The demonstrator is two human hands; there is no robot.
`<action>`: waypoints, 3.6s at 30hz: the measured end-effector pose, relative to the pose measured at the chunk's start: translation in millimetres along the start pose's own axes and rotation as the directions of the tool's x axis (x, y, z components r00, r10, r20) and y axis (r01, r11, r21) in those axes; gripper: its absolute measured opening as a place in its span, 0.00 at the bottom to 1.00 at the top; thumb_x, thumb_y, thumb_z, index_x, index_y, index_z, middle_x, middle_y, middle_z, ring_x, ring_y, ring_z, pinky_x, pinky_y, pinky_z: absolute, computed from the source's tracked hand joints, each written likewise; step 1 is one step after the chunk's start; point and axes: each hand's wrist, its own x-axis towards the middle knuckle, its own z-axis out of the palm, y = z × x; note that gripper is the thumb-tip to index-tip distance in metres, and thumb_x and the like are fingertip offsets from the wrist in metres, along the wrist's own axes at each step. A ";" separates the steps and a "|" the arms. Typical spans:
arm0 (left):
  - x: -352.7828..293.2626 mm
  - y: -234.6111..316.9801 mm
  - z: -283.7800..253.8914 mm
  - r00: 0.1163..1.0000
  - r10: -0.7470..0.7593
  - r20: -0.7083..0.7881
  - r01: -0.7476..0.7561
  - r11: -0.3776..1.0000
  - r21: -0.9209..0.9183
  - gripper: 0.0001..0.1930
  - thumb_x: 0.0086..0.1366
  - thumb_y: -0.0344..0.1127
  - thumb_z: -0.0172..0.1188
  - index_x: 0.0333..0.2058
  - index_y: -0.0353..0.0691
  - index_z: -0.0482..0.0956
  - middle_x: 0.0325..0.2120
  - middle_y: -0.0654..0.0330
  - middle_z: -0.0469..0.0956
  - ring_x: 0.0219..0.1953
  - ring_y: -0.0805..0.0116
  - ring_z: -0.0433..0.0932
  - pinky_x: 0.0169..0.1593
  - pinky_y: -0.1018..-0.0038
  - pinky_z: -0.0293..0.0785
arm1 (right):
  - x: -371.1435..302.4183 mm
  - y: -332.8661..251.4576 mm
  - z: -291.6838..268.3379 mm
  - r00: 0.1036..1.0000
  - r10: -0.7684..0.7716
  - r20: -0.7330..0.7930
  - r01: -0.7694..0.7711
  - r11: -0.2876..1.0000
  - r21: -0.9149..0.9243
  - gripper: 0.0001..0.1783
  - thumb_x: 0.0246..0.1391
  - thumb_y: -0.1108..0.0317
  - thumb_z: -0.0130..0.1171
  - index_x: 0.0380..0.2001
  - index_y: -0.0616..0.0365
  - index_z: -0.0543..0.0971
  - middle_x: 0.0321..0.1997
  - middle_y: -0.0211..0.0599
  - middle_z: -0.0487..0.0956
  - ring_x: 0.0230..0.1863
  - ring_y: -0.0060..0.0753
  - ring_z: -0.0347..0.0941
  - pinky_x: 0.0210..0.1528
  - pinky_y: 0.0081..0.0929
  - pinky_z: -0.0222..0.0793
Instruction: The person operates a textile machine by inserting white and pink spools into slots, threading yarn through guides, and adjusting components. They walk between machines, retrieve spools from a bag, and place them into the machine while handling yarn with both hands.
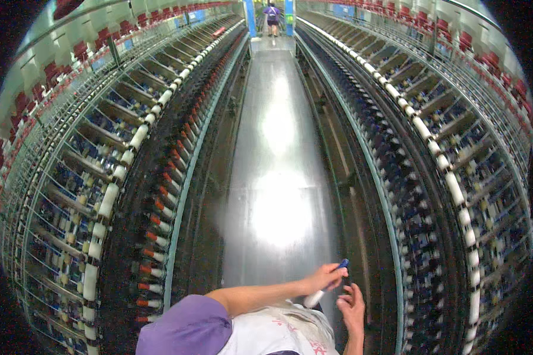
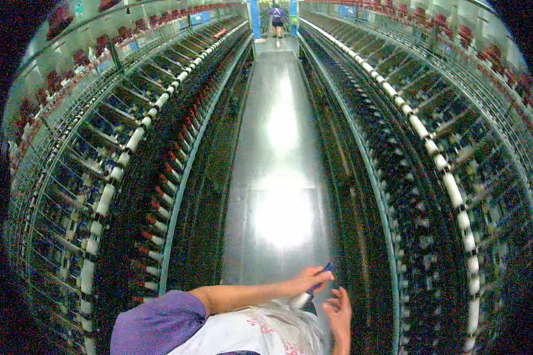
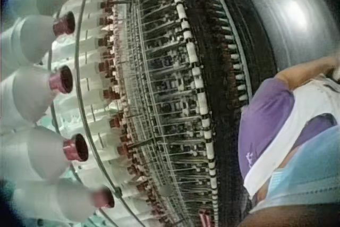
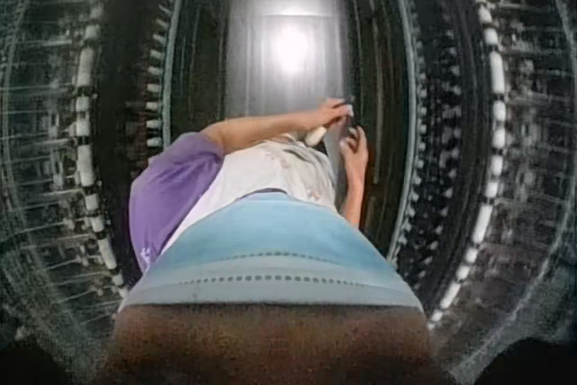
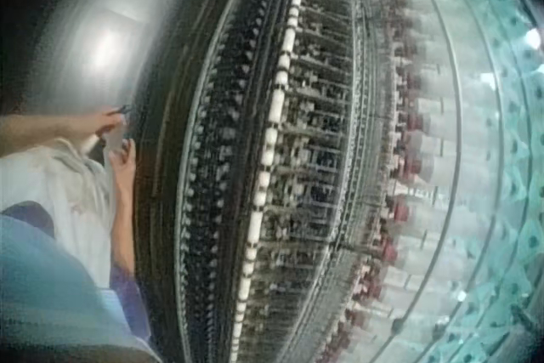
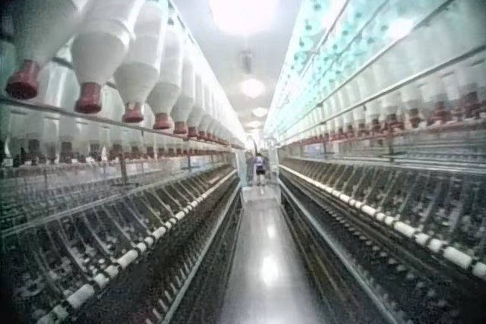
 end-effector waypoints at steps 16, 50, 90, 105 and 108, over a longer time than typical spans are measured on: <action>42.7 103.5 -328.2 0.508 0.050 -0.860 0.183 0.969 0.164 0.14 0.62 0.40 0.58 0.21 0.38 0.71 0.12 0.67 0.68 0.13 0.79 0.65 0.18 0.80 0.60 | 413.4 -103.8 199.2 0.694 0.056 0.718 -0.071 0.997 -0.010 0.15 0.60 0.58 0.52 0.35 0.58 0.81 0.28 0.30 0.78 0.27 0.21 0.71 0.33 0.21 0.69; 564.3 481.2 -968.9 0.138 -0.027 -0.990 -0.730 0.672 -0.120 0.13 0.66 0.41 0.55 0.35 0.35 0.73 0.18 0.62 0.69 0.17 0.74 0.65 0.21 0.76 0.62 | 1222.6 -312.2 685.5 -0.184 0.236 0.954 0.661 0.748 -0.058 0.42 0.49 0.39 0.57 0.56 0.62 0.65 0.45 0.50 0.76 0.41 0.50 0.75 0.42 0.38 0.70; 1247.0 732.9 -2147.3 0.341 -0.353 -0.871 0.150 0.935 -0.321 0.09 0.59 0.27 0.53 0.20 0.35 0.70 0.12 0.58 0.67 0.12 0.68 0.65 0.18 0.68 0.64 | 2385.0 -370.3 900.6 0.677 0.725 -0.122 -0.520 0.355 -0.777 0.25 0.44 0.46 0.56 0.31 0.59 0.81 0.33 0.50 0.80 0.39 0.45 0.78 0.39 0.37 0.70; 1605.7 976.4 -2447.7 0.590 -0.409 -0.696 0.470 0.875 -0.117 0.15 0.58 0.35 0.55 0.41 0.31 0.75 0.32 0.53 0.76 0.31 0.61 0.74 0.35 0.62 0.69 | 2910.5 -426.5 1122.5 0.866 0.482 0.133 -0.100 0.428 -0.898 0.29 0.45 0.43 0.57 0.38 0.60 0.80 0.40 0.53 0.79 0.44 0.49 0.76 0.46 0.46 0.68; 1575.5 950.2 -2479.1 0.264 -0.659 -0.704 0.636 0.668 -0.387 0.12 0.59 0.35 0.54 0.38 0.33 0.74 0.30 0.55 0.75 0.29 0.62 0.73 0.32 0.64 0.68 | 3089.0 -545.0 1246.0 0.849 0.449 0.278 0.054 0.450 -0.891 0.27 0.47 0.46 0.58 0.37 0.60 0.78 0.42 0.54 0.79 0.42 0.52 0.76 0.45 0.46 0.69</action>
